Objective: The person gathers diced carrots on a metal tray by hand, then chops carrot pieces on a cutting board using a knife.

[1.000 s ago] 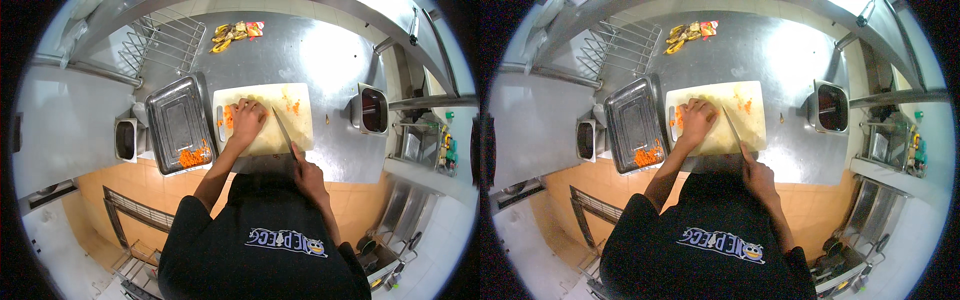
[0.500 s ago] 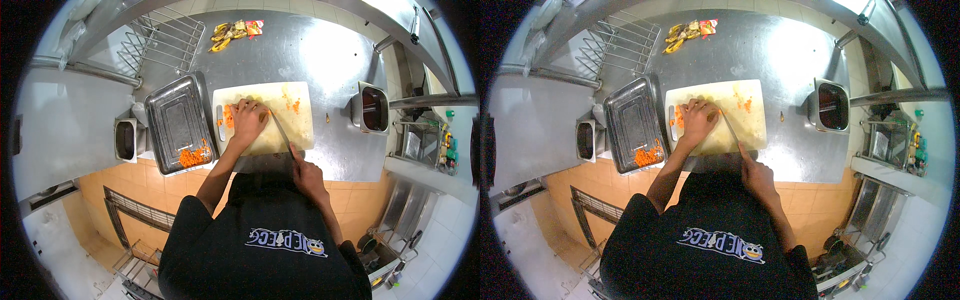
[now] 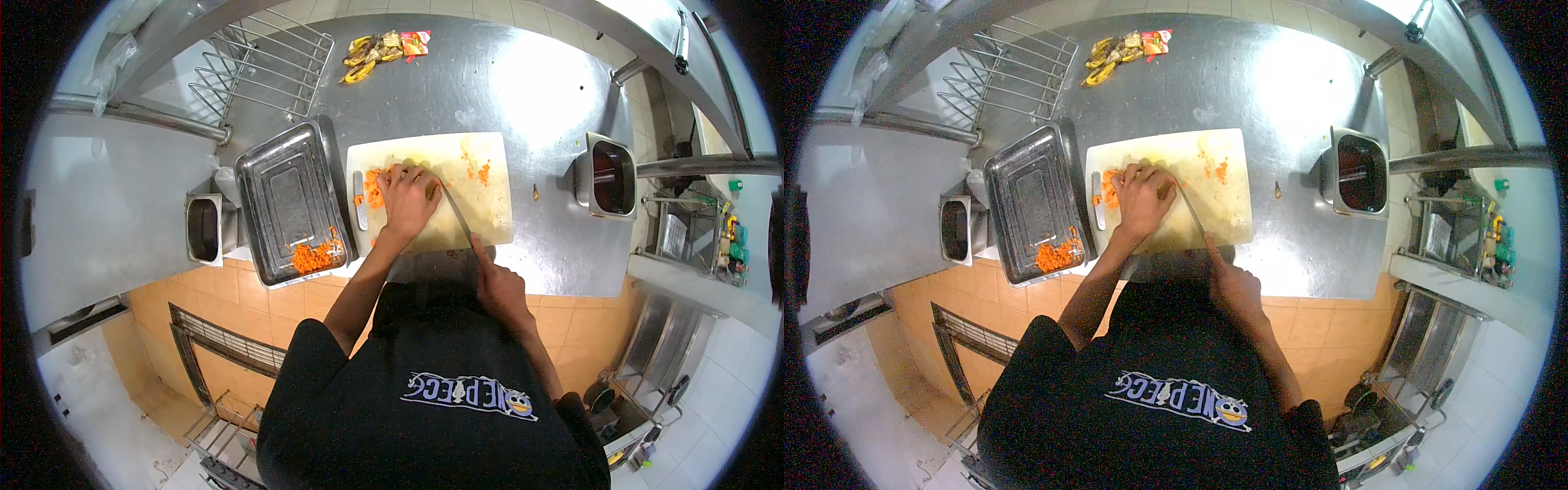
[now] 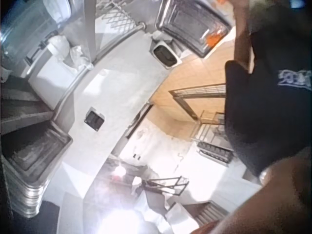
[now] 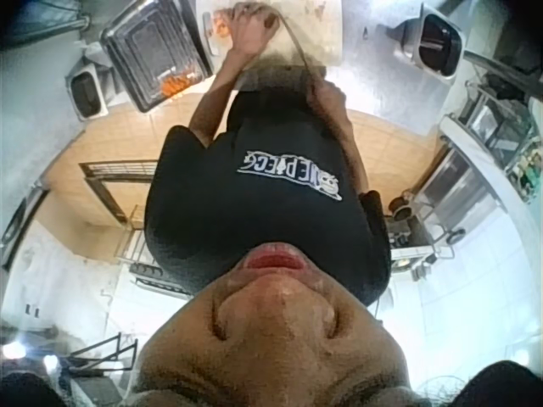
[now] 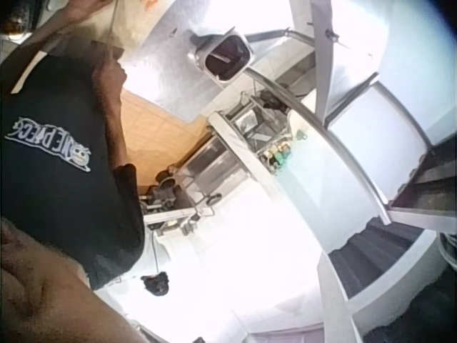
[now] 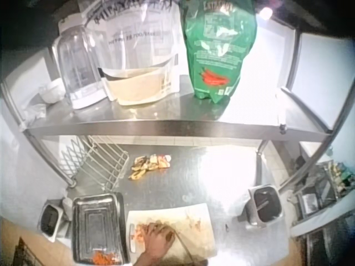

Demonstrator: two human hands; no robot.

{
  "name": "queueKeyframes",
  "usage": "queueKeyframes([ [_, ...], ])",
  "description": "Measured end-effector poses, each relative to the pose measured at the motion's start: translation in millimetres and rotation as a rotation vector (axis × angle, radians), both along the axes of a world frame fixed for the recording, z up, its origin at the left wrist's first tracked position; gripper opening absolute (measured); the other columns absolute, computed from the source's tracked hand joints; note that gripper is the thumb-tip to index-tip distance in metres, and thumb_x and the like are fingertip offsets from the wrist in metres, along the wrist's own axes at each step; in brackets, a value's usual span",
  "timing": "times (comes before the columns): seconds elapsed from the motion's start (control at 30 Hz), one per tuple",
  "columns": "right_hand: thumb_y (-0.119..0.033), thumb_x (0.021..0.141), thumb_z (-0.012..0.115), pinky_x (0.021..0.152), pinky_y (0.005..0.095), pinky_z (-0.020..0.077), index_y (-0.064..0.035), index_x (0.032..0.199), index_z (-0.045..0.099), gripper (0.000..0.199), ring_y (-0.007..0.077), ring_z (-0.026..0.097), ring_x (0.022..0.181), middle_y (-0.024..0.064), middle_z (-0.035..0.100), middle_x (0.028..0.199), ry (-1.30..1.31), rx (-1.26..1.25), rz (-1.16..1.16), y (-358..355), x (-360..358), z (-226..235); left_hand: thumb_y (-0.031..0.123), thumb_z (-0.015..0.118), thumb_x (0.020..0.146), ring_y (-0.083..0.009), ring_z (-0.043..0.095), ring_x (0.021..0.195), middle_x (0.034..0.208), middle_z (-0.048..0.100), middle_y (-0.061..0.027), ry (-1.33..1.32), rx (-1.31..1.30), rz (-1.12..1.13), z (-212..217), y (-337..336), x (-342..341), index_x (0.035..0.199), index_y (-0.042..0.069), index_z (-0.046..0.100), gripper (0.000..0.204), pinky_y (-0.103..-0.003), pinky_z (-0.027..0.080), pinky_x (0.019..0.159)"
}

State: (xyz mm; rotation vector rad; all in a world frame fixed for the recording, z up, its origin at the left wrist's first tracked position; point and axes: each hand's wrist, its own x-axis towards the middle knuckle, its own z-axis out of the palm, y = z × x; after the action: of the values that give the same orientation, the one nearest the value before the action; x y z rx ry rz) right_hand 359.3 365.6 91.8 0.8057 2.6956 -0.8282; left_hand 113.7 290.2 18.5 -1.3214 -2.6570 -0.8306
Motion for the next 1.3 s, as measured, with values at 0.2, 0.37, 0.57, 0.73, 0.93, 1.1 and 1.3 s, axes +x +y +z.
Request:
queueKeyframes([
  [0.2, -0.007, 0.099, 0.06, 0.056, 0.055, 0.0543, -0.0209, 0.171, 0.024, 0.082, 0.0405, 0.069, 0.059, 0.0193, 0.069, 0.068, 0.007, 0.065, 0.058, -4, -4, -9, 0.027, 0.081, 0.083, -0.0263, 0.057, 0.116, 0.106, 0.074, 0.0009, -0.004, 0.019, 0.034, -2, 1, 0, 0.091, 0.02, 0.079, 0.011, -0.049, 0.032, 0.097],
  [0.37, -0.007, 0.096, 0.059, 0.057, 0.0572, 0.055, -0.0194, 0.171, 0.025, 0.083, 0.0421, 0.069, 0.061, 0.0218, 0.07, 0.073, 0.054, 0.157, 0.082, -5, -20, -25, 0.03, 0.082, 0.082, -0.0255, 0.057, 0.117, 0.104, 0.074, 0.0017, -0.053, -0.04, 0.038, 3, 3, -1, 0.09, 0.02, 0.08, 0.013, -0.049, 0.032, 0.098],
  [0.57, -0.008, 0.098, 0.057, 0.069, 0.0598, 0.0557, -0.023, 0.168, 0.034, 0.075, 0.0479, 0.068, 0.069, 0.0264, 0.069, 0.08, 0.171, 0.017, 0.007, 16, -54, -22, 0.026, 0.08, 0.085, -0.0254, 0.057, 0.12, 0.104, 0.074, 0.0025, -0.026, 0.029, 0.051, -3, -1, 6, 0.091, 0.021, 0.08, 0.008, -0.051, 0.031, 0.101],
  [0.73, -0.012, 0.1, 0.059, 0.07, 0.0583, 0.0553, -0.0248, 0.168, 0.034, 0.074, 0.0478, 0.068, 0.071, 0.0275, 0.068, 0.077, 0.263, -0.024, -0.002, 22, -36, -12, 0.024, 0.081, 0.083, -0.0247, 0.057, 0.12, 0.103, 0.074, 0.0024, -0.014, 0.063, 0.079, -3, -6, 8, 0.09, 0.019, 0.08, 0.009, -0.05, 0.032, 0.098],
  [0.93, -0.015, 0.101, 0.061, 0.069, 0.0568, 0.0557, -0.0277, 0.168, 0.034, 0.073, 0.0462, 0.069, 0.07, 0.0253, 0.068, 0.073, 0.072, -0.03, 0.02, 16, -7, 1, 0.026, 0.081, 0.085, -0.0259, 0.056, 0.123, 0.105, 0.073, 0.0018, -0.03, 0.05, 0.076, -4, -5, 8, 0.091, 0.02, 0.08, 0.008, -0.052, 0.031, 0.1],
  [1.1, -0.016, 0.102, 0.061, 0.07, 0.0567, 0.0559, -0.0293, 0.167, 0.035, 0.072, 0.0462, 0.07, 0.071, 0.0253, 0.069, 0.073, -0.003, -0.056, -0.005, 11, 3, 4, 0.029, 0.08, 0.088, -0.027, 0.056, 0.125, 0.105, 0.074, 0.001, -0.033, 0.024, 0.084, -8, -4, 9, 0.092, 0.022, 0.081, 0.008, -0.053, 0.029, 0.103],
  [1.3, -0.015, 0.101, 0.061, 0.072, 0.0574, 0.0557, -0.0281, 0.168, 0.035, 0.072, 0.0461, 0.071, 0.073, 0.0262, 0.069, 0.074, -0.008, -0.073, 0.007, 10, 0, 5, 0.029, 0.081, 0.087, -0.0265, 0.056, 0.125, 0.107, 0.075, 0.0009, -0.076, -0.015, 0.098, -8, -5, 8, 0.092, 0.023, 0.082, 0.008, -0.054, 0.028, 0.105],
])
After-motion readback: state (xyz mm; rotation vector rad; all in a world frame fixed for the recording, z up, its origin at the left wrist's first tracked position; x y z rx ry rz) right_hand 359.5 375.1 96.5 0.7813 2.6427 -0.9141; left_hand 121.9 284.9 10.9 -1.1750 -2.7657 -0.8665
